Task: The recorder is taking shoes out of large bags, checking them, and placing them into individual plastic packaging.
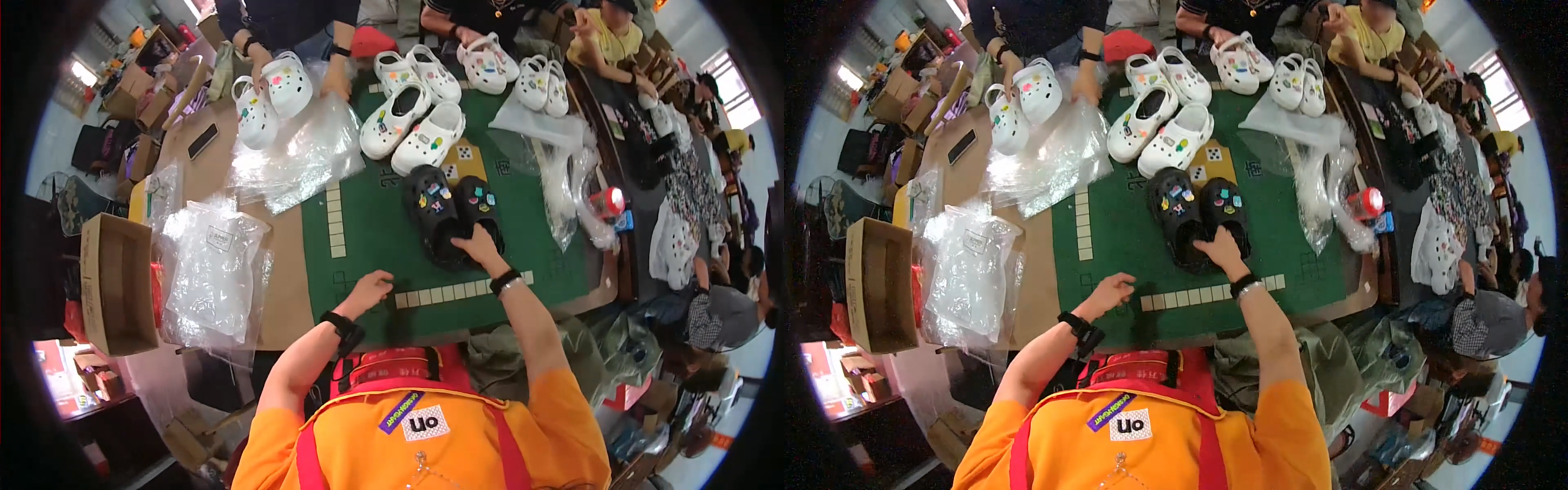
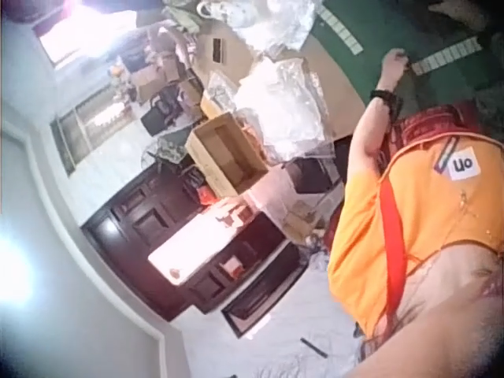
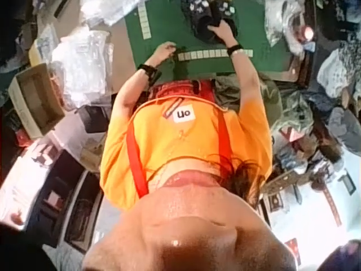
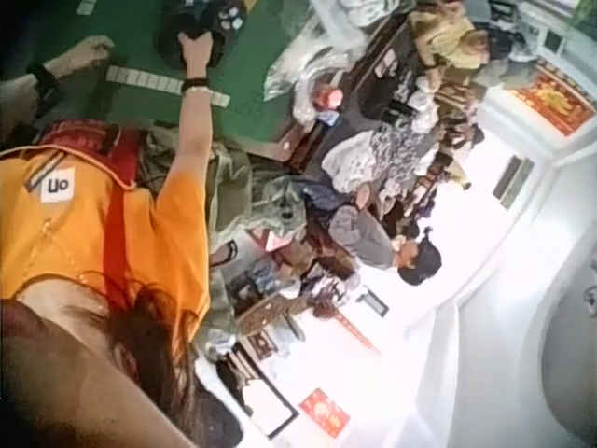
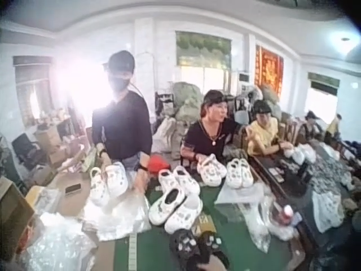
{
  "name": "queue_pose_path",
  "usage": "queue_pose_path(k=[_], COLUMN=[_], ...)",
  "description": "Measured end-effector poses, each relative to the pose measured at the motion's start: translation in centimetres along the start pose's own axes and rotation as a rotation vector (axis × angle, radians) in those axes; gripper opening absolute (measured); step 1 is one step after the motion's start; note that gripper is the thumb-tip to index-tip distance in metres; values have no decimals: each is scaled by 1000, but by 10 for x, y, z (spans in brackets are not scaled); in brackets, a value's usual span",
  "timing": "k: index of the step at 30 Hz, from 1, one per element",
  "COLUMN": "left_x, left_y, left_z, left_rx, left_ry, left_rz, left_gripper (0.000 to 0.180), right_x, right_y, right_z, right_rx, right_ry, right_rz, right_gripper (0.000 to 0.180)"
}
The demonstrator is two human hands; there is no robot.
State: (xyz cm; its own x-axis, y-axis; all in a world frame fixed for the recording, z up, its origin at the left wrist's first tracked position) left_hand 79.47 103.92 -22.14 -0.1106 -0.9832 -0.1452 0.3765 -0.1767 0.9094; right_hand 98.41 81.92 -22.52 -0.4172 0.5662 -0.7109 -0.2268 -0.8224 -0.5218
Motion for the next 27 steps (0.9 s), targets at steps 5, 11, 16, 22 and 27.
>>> queue_pose_path(k=[5, 11, 16, 22, 27], left_x=[-38, -83, -69, -104, -183], left_y=[-45, -41, 6, 0, -34], left_z=[45, 92, 58, 53, 116], left_rx=[-238, -144, 239, 164, -69], left_ry=[97, 243, 195, 248, 414], left_rz=[14, 31, 25, -184, -488], left_gripper=[32, 38, 72, 73, 54], right_x=[2, 43, 107, 151, 166], right_y=[3, -16, -79, -108, -97], right_z=[-5, 62, 114, 114, 113], right_rx=[125, -12, -72, -113, -79], right_ry=[148, -61, -209, -147, -442], right_rz=[182, -204, -400, -287, -244], right_gripper=[48, 37, 38, 48, 63])
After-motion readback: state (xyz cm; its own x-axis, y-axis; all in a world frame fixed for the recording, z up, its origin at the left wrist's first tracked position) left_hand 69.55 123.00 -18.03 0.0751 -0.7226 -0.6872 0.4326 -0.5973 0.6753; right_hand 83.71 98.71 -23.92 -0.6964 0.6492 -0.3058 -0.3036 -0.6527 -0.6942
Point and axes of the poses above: each hand's wrist, its own z-axis away from the middle knuckle, its own x-axis out of the palm, y = z × x, the point moved 8 cm from there along -z, towards the middle knuckle, and after that the axes turned 14 degrees about x, right-handed, at the moved point
